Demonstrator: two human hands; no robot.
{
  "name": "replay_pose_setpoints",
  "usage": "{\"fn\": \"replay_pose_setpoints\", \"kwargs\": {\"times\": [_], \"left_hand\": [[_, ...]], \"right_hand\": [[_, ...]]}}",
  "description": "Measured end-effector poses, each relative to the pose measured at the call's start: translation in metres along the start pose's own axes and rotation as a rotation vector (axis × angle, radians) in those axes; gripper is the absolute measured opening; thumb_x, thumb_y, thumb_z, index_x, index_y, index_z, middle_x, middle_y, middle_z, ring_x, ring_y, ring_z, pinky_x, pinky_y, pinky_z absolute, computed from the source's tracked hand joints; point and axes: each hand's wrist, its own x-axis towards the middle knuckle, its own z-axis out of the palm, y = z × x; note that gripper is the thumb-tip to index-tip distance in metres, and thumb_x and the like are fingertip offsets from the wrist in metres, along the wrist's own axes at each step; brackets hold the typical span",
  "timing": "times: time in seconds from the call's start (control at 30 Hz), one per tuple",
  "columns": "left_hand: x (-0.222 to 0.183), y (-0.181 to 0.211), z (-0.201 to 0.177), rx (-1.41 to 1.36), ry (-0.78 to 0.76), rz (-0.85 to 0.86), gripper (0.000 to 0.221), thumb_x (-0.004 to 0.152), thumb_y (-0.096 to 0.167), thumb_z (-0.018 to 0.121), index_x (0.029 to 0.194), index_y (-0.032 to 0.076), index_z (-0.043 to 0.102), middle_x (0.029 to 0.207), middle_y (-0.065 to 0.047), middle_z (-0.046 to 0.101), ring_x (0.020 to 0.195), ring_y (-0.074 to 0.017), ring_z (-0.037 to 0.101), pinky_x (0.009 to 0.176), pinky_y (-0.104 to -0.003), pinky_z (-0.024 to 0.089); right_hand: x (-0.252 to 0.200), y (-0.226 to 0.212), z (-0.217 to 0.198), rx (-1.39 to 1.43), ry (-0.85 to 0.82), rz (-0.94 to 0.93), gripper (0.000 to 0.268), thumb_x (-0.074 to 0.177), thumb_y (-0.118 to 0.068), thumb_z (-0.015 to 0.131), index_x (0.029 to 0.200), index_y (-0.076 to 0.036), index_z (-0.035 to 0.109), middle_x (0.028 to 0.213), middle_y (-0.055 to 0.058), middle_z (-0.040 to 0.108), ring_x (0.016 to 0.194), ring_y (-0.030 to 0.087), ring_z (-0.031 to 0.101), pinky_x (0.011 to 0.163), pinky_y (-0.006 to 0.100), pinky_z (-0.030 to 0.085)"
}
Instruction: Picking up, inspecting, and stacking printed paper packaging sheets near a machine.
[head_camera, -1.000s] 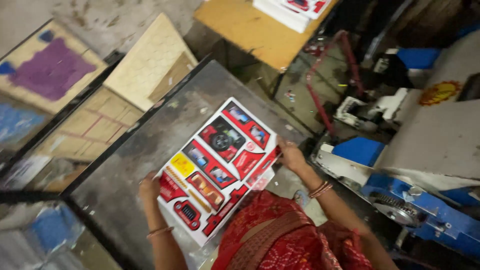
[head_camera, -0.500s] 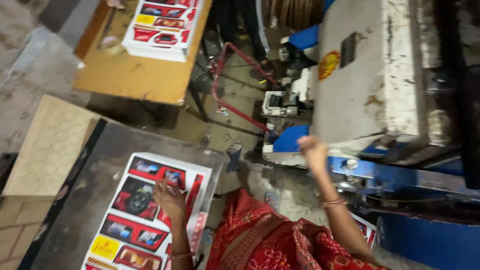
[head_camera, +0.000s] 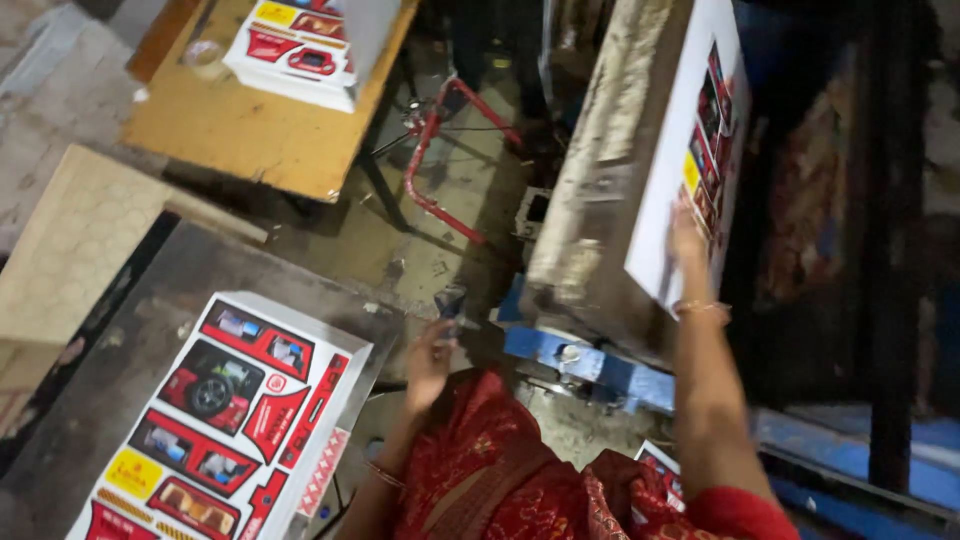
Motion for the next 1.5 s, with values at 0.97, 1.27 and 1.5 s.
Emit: {"fn": "replay_pose_setpoints", "kwargs": {"times": [0.97,1.27,1.5], "left_hand": [[-0.162,-0.399,-0.494,0.394,0.784,-0.612,0.050,0.087,0.027,0.080,0.127,0.002,0.064,0.105,-0.027,0.072,0.097,-0.0465,0.070,0.081,-0.054,0.055],[-0.095,-0.421,-0.524,0.527,0.344,-0.347,0.027,0.104,0.031,0.056,0.115,0.017,0.075,0.114,-0.020,0.074,0.107,-0.0417,0.068,0.089,-0.052,0.054],[-0.091,-0.417,-0.515,0.655,0.387,-0.466,0.031,0.097,0.027,0.057,0.120,0.021,0.077,0.113,-0.019,0.074,0.106,-0.0416,0.070,0.090,-0.053,0.055]], "right_hand": [[-0.576,0.042,0.379,-0.827,-1.314,-0.944,0.116,0.057,-0.026,0.094,0.156,-0.014,0.034,0.150,0.023,0.045,0.139,0.040,0.042,0.116,0.047,0.038],[-0.520,0.075,0.385,-1.240,-0.887,-0.754,0.109,0.068,-0.030,0.089,0.159,-0.007,0.034,0.136,0.022,0.060,0.125,0.040,0.059,0.105,0.044,0.050],[-0.515,0.057,0.364,-1.016,-0.934,-0.898,0.090,0.068,-0.025,0.089,0.144,-0.003,0.048,0.123,0.022,0.064,0.115,0.042,0.060,0.096,0.047,0.050]]}}
